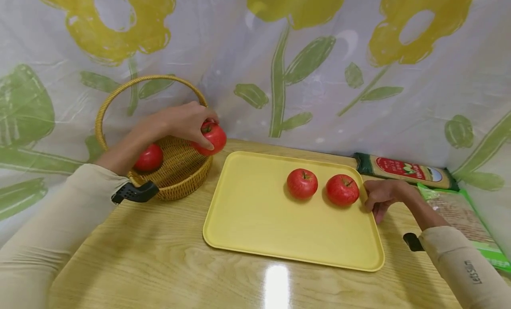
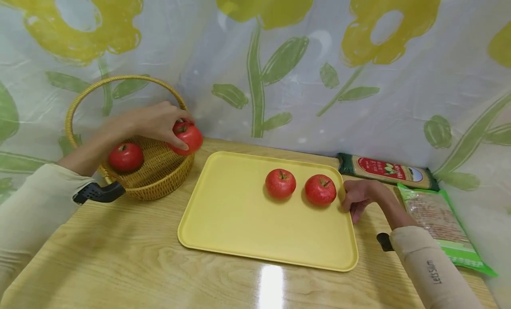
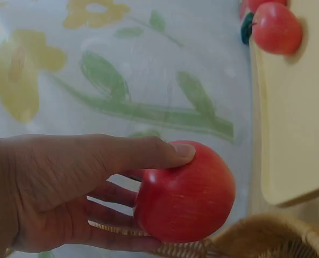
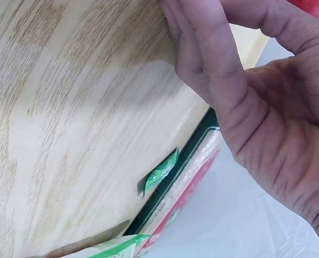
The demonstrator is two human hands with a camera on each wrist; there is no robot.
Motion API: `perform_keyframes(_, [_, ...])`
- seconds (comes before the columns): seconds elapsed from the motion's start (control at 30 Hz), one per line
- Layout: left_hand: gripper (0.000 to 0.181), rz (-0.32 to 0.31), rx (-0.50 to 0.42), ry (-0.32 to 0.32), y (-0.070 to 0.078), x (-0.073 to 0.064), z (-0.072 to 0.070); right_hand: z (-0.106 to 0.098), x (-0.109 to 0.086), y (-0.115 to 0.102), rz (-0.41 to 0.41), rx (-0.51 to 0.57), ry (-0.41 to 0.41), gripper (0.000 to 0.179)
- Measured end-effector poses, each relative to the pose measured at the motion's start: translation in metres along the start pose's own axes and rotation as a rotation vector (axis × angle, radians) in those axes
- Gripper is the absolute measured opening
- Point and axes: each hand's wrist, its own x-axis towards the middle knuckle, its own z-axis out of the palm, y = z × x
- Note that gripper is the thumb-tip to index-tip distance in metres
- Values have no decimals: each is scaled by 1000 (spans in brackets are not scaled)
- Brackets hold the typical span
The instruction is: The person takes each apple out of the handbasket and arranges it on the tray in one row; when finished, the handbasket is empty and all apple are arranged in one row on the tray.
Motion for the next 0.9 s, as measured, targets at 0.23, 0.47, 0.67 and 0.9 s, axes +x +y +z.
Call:
perform_keyframes(0.23, [42,34,-60,15,17,8,-1,0,0,1,1,14,3,20])
perform_keyframes(0.47, [40,81,-100,-10,33,20,2,1,-1,1,3,20,5,21])
perform_keyframes(0.67, [38,119,-65,-47,48,30,3,1,-1,3,8,21,6,19])
perform_keyframes(0.9, [38,165,-1,-73,61,40,11,2,2,3,-5,10,17,18])
